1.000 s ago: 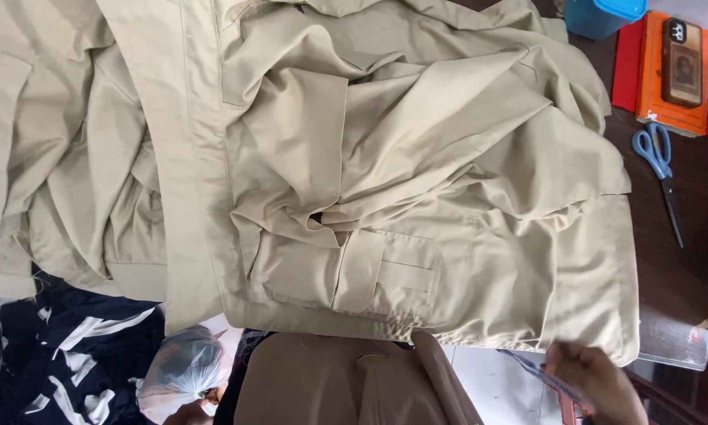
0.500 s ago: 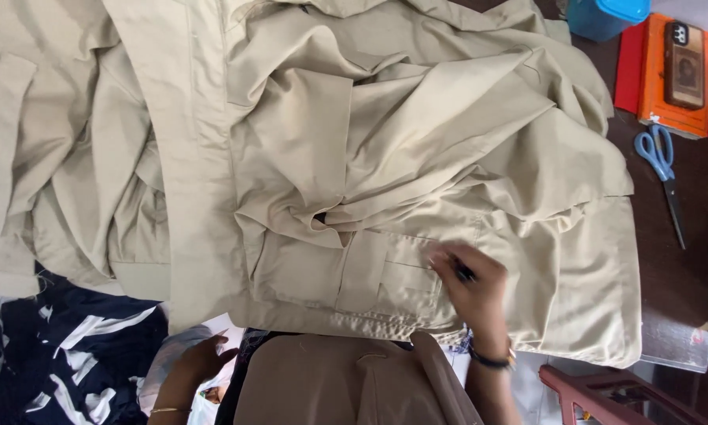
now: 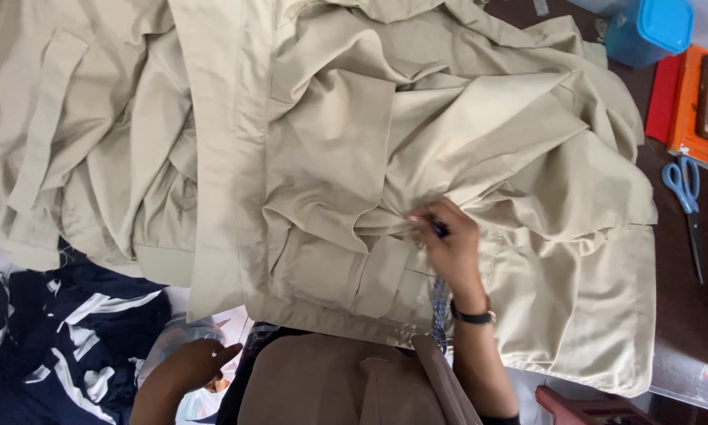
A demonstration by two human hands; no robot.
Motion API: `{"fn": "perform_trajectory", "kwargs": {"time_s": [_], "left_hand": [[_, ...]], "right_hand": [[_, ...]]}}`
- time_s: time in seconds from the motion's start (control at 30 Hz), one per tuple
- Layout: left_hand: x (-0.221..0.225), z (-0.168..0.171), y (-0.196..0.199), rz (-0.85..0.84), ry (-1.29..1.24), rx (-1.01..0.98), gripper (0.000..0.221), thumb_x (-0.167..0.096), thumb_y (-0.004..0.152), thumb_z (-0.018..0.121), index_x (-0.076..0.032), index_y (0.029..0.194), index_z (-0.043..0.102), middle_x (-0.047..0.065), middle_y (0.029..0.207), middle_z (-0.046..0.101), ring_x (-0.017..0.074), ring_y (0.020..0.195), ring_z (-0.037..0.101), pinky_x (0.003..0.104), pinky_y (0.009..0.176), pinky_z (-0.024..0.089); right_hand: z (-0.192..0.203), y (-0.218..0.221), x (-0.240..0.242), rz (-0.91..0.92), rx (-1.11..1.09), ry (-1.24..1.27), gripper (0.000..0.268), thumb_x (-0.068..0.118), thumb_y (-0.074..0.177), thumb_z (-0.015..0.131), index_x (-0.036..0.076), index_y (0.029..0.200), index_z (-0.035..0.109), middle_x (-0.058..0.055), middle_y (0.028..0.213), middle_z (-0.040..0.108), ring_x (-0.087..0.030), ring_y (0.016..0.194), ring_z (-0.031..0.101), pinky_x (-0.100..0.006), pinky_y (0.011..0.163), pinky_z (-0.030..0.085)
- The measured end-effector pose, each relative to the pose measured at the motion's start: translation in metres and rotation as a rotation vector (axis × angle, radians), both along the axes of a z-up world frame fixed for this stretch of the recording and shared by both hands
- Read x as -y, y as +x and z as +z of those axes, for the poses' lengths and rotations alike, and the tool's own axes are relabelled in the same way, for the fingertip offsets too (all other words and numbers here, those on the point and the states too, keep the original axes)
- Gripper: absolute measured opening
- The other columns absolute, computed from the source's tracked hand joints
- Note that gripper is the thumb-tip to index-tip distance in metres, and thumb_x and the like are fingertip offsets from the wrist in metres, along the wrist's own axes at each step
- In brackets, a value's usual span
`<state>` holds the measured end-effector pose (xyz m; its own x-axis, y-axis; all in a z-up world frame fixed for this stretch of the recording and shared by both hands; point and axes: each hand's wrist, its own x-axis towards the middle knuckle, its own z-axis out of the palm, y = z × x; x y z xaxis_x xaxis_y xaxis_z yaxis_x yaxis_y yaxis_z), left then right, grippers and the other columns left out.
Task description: Trimming loose threads from a tan garment using thread snips during a quality control process.
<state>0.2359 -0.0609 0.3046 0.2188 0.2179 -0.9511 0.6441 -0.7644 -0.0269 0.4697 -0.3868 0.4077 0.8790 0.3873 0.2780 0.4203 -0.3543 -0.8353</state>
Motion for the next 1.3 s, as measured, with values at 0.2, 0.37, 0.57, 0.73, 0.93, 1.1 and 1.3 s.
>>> {"fn": "perform_trajectory", "kwargs": {"time_s": [0.2,0.37,0.57,0.73,0.93,1.1,1.3], "left_hand": [[0.030,0.104,0.061,0.035,-0.195,0.026,0.048,-0.053,0.088,0.040,-0.014,0.086,0.068,-0.006,0.085,0.076,0.0149,0.055,0.066,0.023,0.053,0.050],[0.044,0.101,0.073,0.179,-0.423,0.866,0.029,-0.039,0.075,0.064,-0.019,0.095,0.072,-0.009,0.094,0.077,0.0062,0.078,0.069,0.022,0.073,0.050],[0.106,0.113,0.152,0.005,-0.210,1.838,0.025,-0.019,0.079,0.074,-0.013,0.099,0.061,-0.005,0.094,0.065,0.0193,0.091,0.059,0.035,0.087,0.042],[0.144,0.095,0.194,-0.131,0.087,1.911,0.023,-0.026,0.078,0.071,-0.014,0.095,0.063,0.001,0.097,0.061,0.0249,0.095,0.054,0.040,0.082,0.040],[0.146,0.074,0.201,-0.160,0.038,2.009,0.019,-0.002,0.078,0.071,-0.009,0.074,0.053,0.005,0.069,0.049,0.0215,0.064,0.047,0.033,0.057,0.041],[0.139,0.077,0.196,-0.169,-0.062,2.201,0.028,-0.001,0.086,0.064,-0.006,0.067,0.043,0.004,0.058,0.037,0.0206,0.054,0.038,0.032,0.049,0.034],[0.140,0.070,0.196,-0.114,0.106,2.308,0.011,-0.008,0.082,0.063,-0.009,0.073,0.057,-0.001,0.053,0.038,0.0167,0.044,0.045,0.025,0.046,0.045]], "right_hand": [[0.015,-0.053,0.086,-0.042,-0.318,-0.061,0.022,0.017,0.085,0.061,0.012,0.067,0.049,0.004,0.061,0.044,-0.007,0.055,0.036,-0.021,0.052,0.029],[0.011,-0.124,0.166,-0.051,-0.744,-0.056,0.027,0.004,0.074,0.073,0.007,0.057,0.051,0.000,0.058,0.042,-0.010,0.051,0.036,-0.025,0.048,0.024],[-0.114,-0.211,0.252,0.220,-0.984,-0.391,0.040,0.013,0.088,0.068,0.011,0.059,0.041,0.005,0.058,0.032,-0.005,0.056,0.036,-0.027,0.049,0.028],[-0.003,-0.171,0.122,-0.322,-1.195,-0.556,0.013,0.015,0.079,0.066,0.009,0.067,0.067,0.000,0.059,0.051,-0.006,0.059,0.044,-0.020,0.055,0.036],[-0.013,-0.147,0.111,-0.097,-0.831,0.128,0.023,0.011,0.081,0.065,0.000,0.102,0.061,-0.007,0.092,0.064,-0.013,0.086,0.059,-0.025,0.075,0.046],[-0.007,-0.077,0.059,-0.086,-0.366,-0.077,0.024,0.015,0.088,0.054,0.004,0.108,0.059,-0.006,0.107,0.061,-0.014,0.099,0.056,-0.025,0.087,0.044],[0.030,-0.010,0.025,0.224,-0.222,-0.616,0.023,0.029,0.084,0.062,0.006,0.083,0.059,-0.012,0.055,0.059,-0.036,0.055,0.058,-0.046,0.054,0.045]]}}
